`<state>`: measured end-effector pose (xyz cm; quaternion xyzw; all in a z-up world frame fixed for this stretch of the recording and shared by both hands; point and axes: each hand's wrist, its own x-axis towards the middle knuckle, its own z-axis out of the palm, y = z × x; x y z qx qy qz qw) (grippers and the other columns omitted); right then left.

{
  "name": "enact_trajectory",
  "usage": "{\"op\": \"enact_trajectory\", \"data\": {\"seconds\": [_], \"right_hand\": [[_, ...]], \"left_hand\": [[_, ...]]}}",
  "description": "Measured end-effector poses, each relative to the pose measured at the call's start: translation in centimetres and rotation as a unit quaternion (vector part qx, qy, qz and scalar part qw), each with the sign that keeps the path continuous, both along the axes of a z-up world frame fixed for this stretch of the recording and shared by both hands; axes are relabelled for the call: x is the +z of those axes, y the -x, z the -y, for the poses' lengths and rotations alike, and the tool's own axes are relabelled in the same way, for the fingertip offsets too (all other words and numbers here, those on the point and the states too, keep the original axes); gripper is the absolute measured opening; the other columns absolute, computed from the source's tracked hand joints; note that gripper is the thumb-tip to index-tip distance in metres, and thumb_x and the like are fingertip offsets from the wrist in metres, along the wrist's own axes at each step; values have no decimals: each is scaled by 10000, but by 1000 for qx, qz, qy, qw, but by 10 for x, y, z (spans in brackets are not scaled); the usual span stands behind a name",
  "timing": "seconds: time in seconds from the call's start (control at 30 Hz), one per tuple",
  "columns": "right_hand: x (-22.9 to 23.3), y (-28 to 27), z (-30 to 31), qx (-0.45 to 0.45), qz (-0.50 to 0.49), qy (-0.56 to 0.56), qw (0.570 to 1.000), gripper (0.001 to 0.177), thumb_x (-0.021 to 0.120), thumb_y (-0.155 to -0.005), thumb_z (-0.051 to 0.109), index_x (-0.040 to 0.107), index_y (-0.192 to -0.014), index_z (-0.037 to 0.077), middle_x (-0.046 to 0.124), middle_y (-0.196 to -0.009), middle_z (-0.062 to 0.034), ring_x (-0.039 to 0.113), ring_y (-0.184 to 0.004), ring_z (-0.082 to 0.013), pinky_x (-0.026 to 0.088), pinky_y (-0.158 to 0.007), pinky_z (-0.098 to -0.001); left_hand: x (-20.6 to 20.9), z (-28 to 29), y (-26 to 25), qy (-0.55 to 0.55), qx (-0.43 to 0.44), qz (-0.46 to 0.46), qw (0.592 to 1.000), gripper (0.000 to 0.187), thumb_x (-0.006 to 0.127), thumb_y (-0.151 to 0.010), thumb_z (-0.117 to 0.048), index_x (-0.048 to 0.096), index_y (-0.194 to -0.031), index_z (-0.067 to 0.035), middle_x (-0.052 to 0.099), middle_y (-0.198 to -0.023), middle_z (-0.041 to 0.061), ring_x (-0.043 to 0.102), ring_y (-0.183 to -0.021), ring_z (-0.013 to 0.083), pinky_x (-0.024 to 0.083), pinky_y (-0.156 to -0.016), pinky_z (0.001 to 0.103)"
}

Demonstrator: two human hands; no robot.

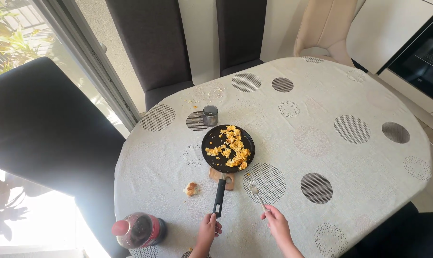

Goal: Clearing items from a dining table and placing them on a kitchen counter and in a drawer.

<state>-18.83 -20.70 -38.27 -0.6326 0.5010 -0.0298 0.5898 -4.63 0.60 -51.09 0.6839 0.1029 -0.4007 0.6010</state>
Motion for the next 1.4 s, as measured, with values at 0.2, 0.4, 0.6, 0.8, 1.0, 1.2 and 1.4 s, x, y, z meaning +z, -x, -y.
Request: {"op": "enact_trajectory", "data": {"seconds": [0.2,0.4,0.6,0.8,1.0,1.2,1.4], "right_hand": [[55,-1,-38,-30,62,-95,993,235,579,-1005,138,741,-1169,90,749,-962,-107,532,-599,-168,339,-438,-259],[43,5,-65,-65,223,-253,939,235,549,-984,-38,673,-1178,-85,642,-973,-186,631,-836,-270,623,-789,-442],[82,20,-83,-10,190,-192,963,232,626,-931,8,715,-1141,-35,744,-1004,-184,658,-845,-220,548,-685,-323],[79,51,-85,-15,223,-179,958,193,670,-914,6,718,-1097,-30,762,-979,-180,612,-763,-202,526,-649,-313],[133,78,-90,-20,234,-186,954,374,601,-994,263,746,-1216,-2,685,-928,-151,606,-810,-202,517,-695,-333],[151,105,-78,-23,225,-122,966,291,610,-1011,239,776,-1105,20,694,-895,-102,580,-792,-170,469,-709,-304],[176,149,-71,-46,217,-68,973,283,590,-1006,209,785,-1098,26,684,-869,-84,568,-778,-176,485,-683,-318]], "left_hand": [[58,-13,25,-22,-11,-44,999,266,506,-969,-312,635,-1050,-93,698,-782,84,648,-574,178,441,-528,284],[102,-6,76,32,-154,-57,986,343,549,-967,-470,639,-973,-139,739,-799,31,724,-661,151,508,-585,254],[182,-18,113,175,-251,-80,949,458,393,-1036,-522,600,-1006,-114,770,-866,109,735,-752,171,506,-728,262],[177,-21,137,235,-282,10,930,263,452,-1091,-293,622,-996,-116,740,-802,67,702,-768,129,487,-729,226],[164,-15,158,252,-317,68,912,297,445,-1115,-275,611,-916,-129,657,-681,46,594,-653,106,461,-689,233],[217,-7,193,138,-332,134,923,303,459,-1081,-259,625,-863,-129,688,-653,19,614,-638,79,465,-702,228],[251,5,235,144,-327,129,925,363,446,-1075,-299,638,-832,-109,671,-639,36,602,-634,94,490,-727,238]]}}
